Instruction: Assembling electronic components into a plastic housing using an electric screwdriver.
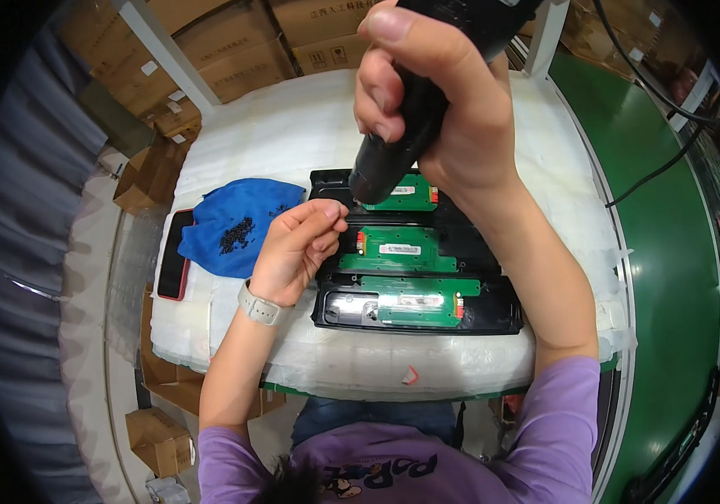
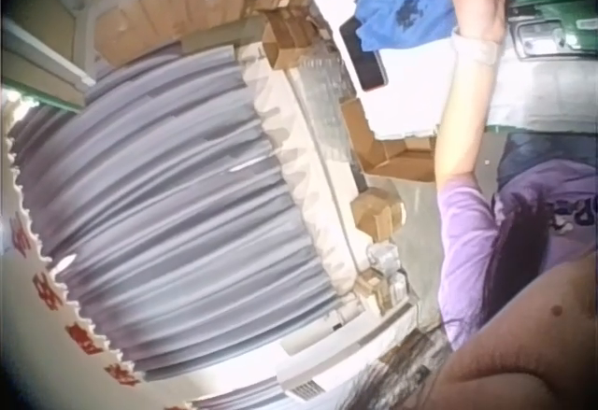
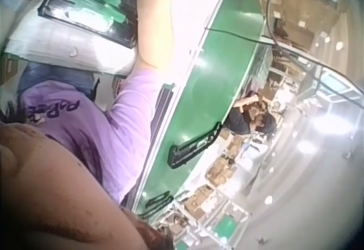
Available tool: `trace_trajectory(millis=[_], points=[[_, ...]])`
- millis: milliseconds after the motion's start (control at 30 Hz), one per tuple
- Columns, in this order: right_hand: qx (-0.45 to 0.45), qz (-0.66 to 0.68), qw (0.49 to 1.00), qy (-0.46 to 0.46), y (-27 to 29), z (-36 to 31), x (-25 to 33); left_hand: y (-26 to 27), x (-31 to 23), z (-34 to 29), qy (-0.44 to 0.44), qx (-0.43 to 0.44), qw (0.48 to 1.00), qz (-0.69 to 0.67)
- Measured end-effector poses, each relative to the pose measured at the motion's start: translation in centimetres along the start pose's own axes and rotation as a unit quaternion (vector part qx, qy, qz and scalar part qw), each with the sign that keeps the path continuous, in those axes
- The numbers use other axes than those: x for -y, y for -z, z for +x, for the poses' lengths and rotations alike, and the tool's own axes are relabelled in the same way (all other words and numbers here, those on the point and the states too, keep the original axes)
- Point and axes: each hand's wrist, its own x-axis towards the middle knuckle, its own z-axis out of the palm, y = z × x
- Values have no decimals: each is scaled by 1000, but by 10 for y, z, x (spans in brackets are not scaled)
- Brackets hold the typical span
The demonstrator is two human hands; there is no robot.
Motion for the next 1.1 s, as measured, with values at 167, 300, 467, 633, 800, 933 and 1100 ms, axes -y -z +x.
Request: trace_trajectory(millis=[167, 300, 467, 633, 800, 933, 1100], points=[[15, 105, 994, 35, 5, 1, -12, 5, 7, -4, 5, 17, 1000, -10], [27, 112, 992, 52, 6, 1, -17, 6, 7, -9, 15, 58, 997, -40], [37, 119, 991, 47, 4, -1, -21, 7, 10, -12, -7, 53, 998, -17], [12, 105, 994, 24, -1, -2, -18, 8, 10, -12, -23, 49, 999, -3], [19, 169, 985, 4, 0, -1, -20, 9, 11, -12, -28, 45, 998, 21], [-4, 190, 982, 9, -1, 0, -24, 13, 10, -14, -10, 71, 997, -33], [-14, 118, 993, -20, 12, 14, -27, 8, 7, -15, -78, -30, 996, 23]])
